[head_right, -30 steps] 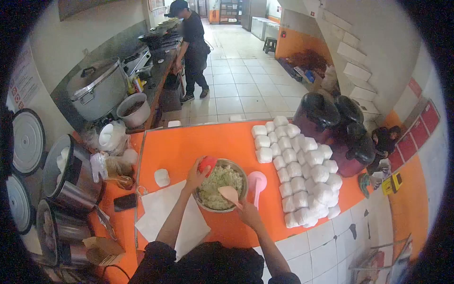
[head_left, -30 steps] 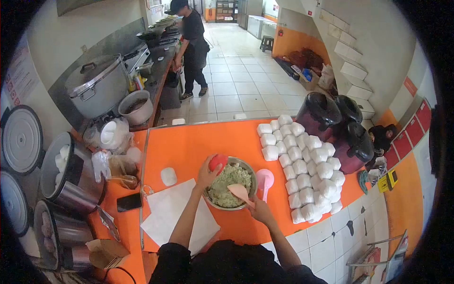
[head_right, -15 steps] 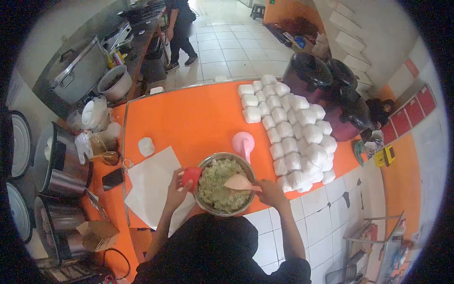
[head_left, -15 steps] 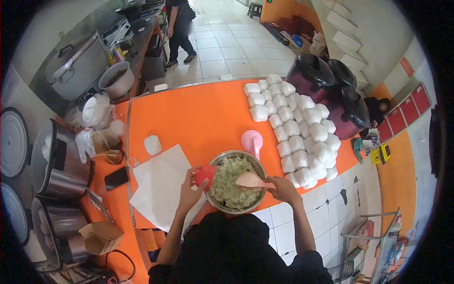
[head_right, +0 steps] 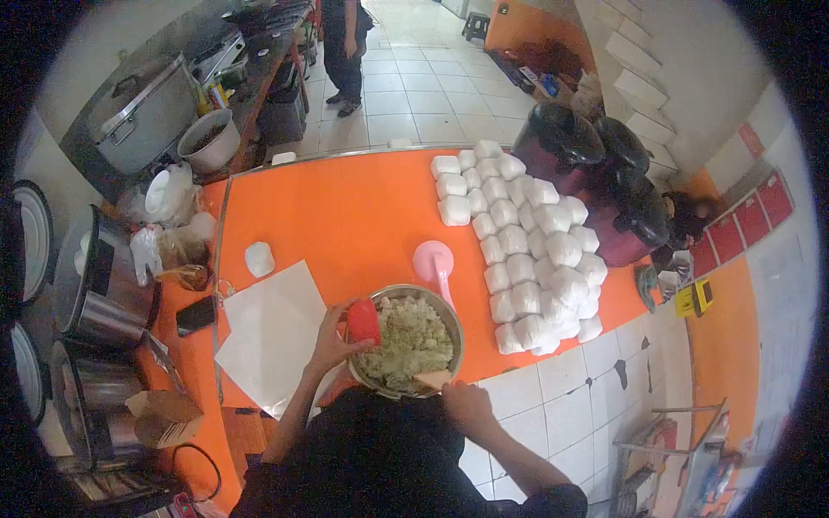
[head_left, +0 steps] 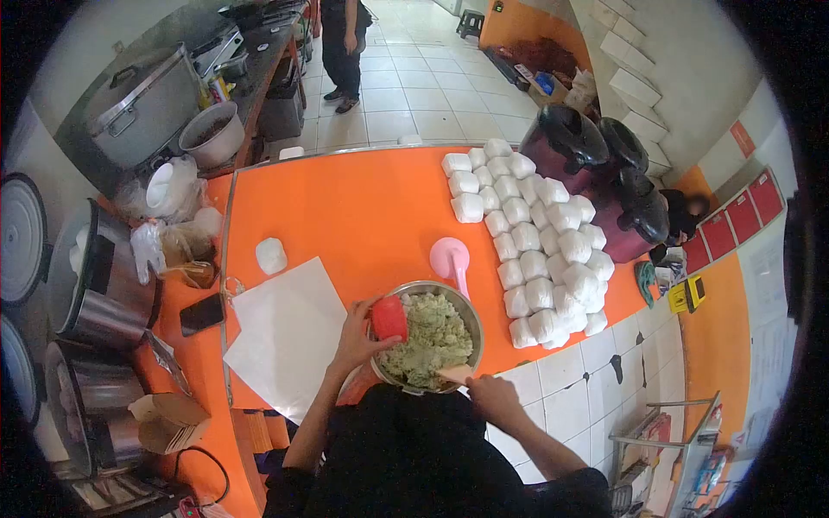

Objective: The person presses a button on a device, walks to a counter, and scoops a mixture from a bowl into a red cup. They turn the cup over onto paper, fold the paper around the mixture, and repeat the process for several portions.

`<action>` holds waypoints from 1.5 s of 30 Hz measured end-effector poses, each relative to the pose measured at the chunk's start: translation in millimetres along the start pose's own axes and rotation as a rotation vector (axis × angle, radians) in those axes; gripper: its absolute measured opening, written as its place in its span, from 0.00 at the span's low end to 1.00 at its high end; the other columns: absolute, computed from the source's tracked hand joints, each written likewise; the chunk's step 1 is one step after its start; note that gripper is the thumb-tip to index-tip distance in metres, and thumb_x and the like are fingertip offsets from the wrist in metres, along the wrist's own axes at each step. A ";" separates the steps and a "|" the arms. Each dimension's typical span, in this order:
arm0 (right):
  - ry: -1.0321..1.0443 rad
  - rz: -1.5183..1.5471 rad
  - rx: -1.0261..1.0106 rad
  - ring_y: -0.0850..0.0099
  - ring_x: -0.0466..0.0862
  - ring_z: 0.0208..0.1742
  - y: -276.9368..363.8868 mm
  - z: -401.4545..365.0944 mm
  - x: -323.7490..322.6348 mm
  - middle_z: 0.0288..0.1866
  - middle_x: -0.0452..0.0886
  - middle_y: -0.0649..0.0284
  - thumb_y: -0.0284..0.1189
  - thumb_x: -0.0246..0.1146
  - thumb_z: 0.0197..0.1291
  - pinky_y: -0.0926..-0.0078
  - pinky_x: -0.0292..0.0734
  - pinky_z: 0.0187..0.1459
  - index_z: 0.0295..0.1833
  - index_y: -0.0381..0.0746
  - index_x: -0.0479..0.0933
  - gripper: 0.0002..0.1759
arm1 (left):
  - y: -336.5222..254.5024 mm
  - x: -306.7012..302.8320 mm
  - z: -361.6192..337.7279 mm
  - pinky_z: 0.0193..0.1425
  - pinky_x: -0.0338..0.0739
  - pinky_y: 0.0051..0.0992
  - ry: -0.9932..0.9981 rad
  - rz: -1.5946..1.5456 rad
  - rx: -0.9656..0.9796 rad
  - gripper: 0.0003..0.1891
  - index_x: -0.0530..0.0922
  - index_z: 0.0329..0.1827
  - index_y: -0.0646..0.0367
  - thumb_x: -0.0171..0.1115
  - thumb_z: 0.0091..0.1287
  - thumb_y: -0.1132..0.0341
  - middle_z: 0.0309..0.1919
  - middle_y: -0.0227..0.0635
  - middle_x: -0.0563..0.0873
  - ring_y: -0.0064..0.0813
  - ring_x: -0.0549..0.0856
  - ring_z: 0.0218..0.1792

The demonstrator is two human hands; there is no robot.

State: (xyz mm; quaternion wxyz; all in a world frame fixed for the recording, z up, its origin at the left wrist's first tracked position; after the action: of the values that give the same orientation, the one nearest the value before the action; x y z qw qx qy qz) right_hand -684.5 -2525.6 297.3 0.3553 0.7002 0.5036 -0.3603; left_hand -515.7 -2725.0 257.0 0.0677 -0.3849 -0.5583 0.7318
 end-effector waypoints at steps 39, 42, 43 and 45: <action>0.195 1.109 0.238 0.82 0.67 0.10 -81.0 74.4 31.1 0.14 0.72 0.68 0.41 0.55 0.62 0.81 0.62 0.11 0.36 0.35 0.80 0.19 | 53.5 37.8 64.2 0.64 0.63 0.29 0.056 -0.904 -0.040 0.36 0.62 0.64 0.64 0.64 0.58 0.51 0.57 0.38 0.74 0.29 0.71 0.59; 0.137 1.119 0.198 0.80 0.67 0.10 -66.1 84.2 36.0 0.15 0.73 0.66 0.40 0.57 0.61 0.79 0.62 0.12 0.38 0.36 0.80 0.18 | 52.7 37.1 58.3 0.63 0.64 0.29 0.012 -0.879 -0.018 0.35 0.62 0.63 0.64 0.64 0.59 0.50 0.56 0.37 0.74 0.28 0.72 0.58; 0.105 1.101 0.188 0.80 0.66 0.10 -58.7 87.1 35.2 0.15 0.73 0.65 0.40 0.57 0.61 0.79 0.61 0.12 0.39 0.36 0.80 0.17 | 53.1 36.5 58.4 0.63 0.64 0.29 0.031 -0.878 -0.016 0.35 0.63 0.63 0.64 0.63 0.59 0.51 0.56 0.37 0.74 0.28 0.72 0.58; -0.170 0.820 0.017 0.71 0.72 0.12 -44.9 91.4 40.6 0.16 0.75 0.59 0.40 0.57 0.61 0.72 0.66 0.16 0.40 0.36 0.79 0.17 | 54.4 36.2 57.5 0.63 0.64 0.29 0.071 -0.877 -0.016 0.33 0.63 0.63 0.64 0.62 0.61 0.52 0.56 0.37 0.74 0.27 0.72 0.58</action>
State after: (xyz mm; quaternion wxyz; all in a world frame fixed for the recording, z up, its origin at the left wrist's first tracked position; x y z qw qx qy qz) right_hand -731.6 -2575.2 211.6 0.5038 0.8134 0.1492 -0.2496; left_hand -559.6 -2769.9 196.6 0.3881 -0.1370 -0.6718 0.6159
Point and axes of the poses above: each hand's wrist, its own z-axis towards the middle knuckle, its own x-axis out of the palm, y = z × x, the point moved 4 cm from there along z, towards the middle knuckle
